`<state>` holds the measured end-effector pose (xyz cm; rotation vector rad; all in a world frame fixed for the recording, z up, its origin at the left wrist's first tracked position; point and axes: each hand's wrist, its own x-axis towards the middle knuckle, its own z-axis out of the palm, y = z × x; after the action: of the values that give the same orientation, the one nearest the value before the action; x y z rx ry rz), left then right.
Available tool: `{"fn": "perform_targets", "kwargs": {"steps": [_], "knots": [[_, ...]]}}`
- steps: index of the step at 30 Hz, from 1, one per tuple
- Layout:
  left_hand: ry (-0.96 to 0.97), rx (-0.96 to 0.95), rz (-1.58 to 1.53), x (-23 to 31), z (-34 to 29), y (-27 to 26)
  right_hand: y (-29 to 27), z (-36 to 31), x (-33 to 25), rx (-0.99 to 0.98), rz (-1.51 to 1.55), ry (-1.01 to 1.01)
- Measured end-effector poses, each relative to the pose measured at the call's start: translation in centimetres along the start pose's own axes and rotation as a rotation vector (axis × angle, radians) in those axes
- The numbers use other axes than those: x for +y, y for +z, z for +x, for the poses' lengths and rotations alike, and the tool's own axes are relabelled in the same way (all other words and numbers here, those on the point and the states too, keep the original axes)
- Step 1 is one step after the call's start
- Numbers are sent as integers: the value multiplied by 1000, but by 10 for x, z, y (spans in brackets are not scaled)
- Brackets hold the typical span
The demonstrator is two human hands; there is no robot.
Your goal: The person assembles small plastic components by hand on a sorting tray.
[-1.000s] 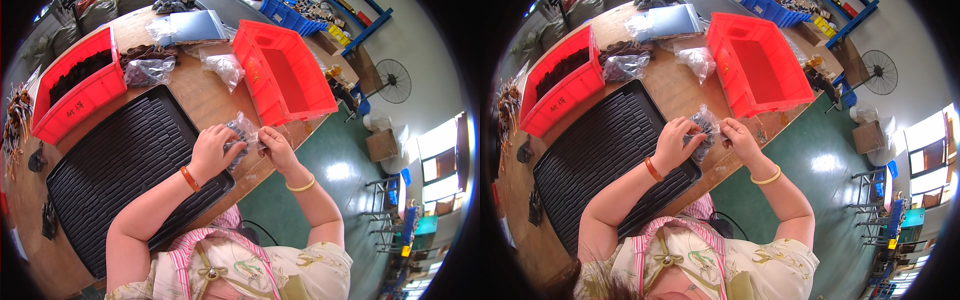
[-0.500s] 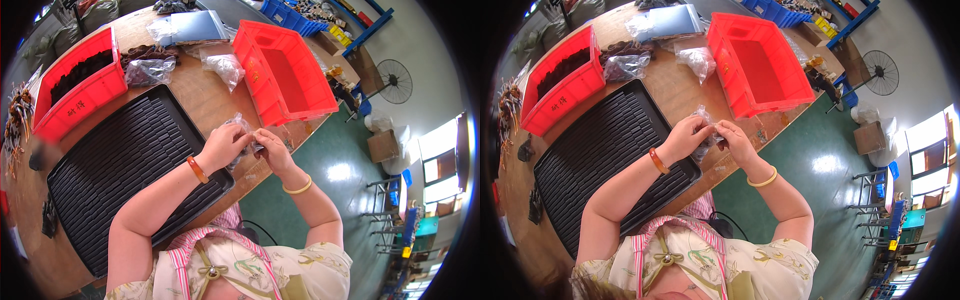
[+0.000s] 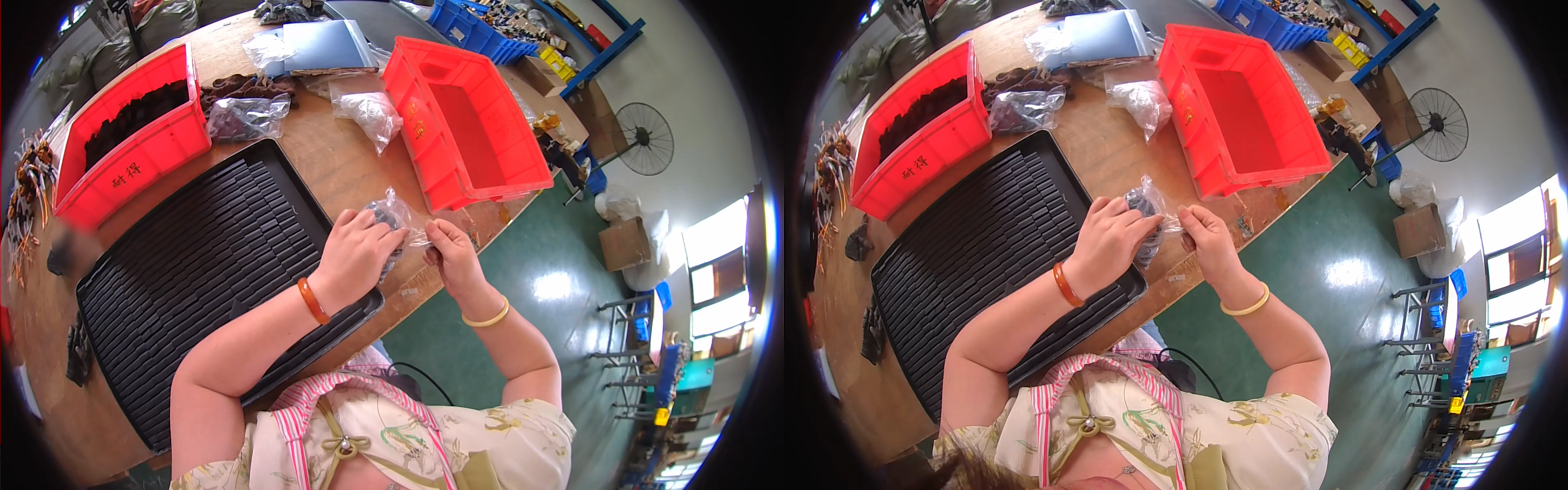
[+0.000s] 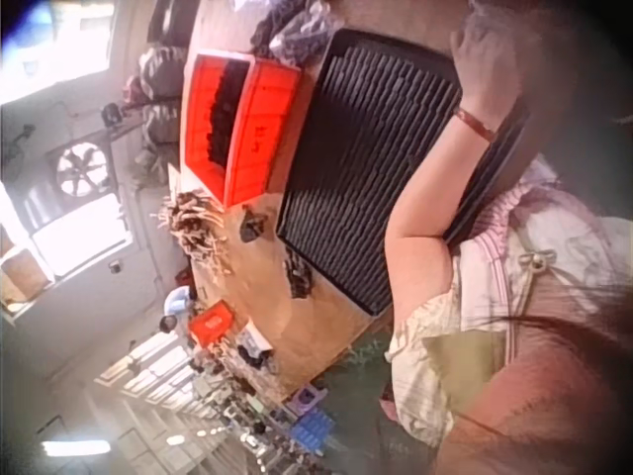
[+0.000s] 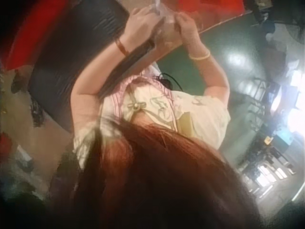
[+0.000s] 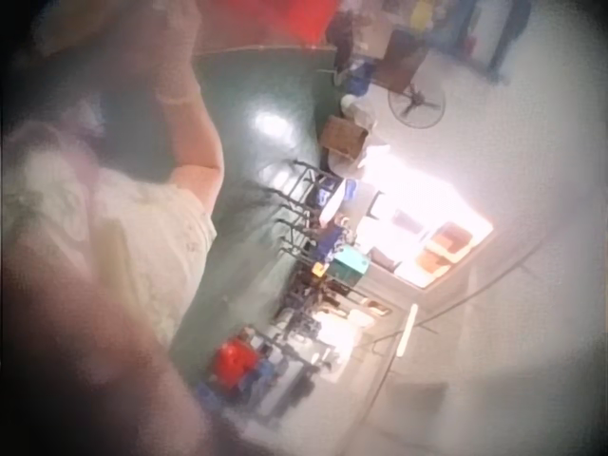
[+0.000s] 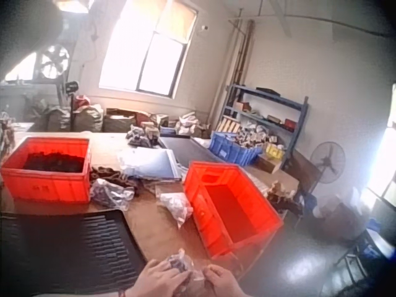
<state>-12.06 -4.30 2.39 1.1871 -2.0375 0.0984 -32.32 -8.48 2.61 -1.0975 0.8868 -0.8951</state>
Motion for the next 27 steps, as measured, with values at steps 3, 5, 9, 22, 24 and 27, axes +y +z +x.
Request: {"fn": "perform_targets", "kwargs": {"steps": [3,5,9,22,24,27], "knots": [[-30,24,14,7,-5,-4,0,-2,2,82,144,-47],[-81,49,-28,8,-6,-4,6,-1,5,112,90,-95],[-167,84,-100,8,-5,-5,10,3,1,30,-32,-13],[15,135,79,-2,14,-4,4,9,-33,-121,-366,78],[86,179,32,-4,15,-1,2,10,-32,-141,-335,59],[80,126,-12,-8,16,0,7,7,-28,-145,-263,67]]}}
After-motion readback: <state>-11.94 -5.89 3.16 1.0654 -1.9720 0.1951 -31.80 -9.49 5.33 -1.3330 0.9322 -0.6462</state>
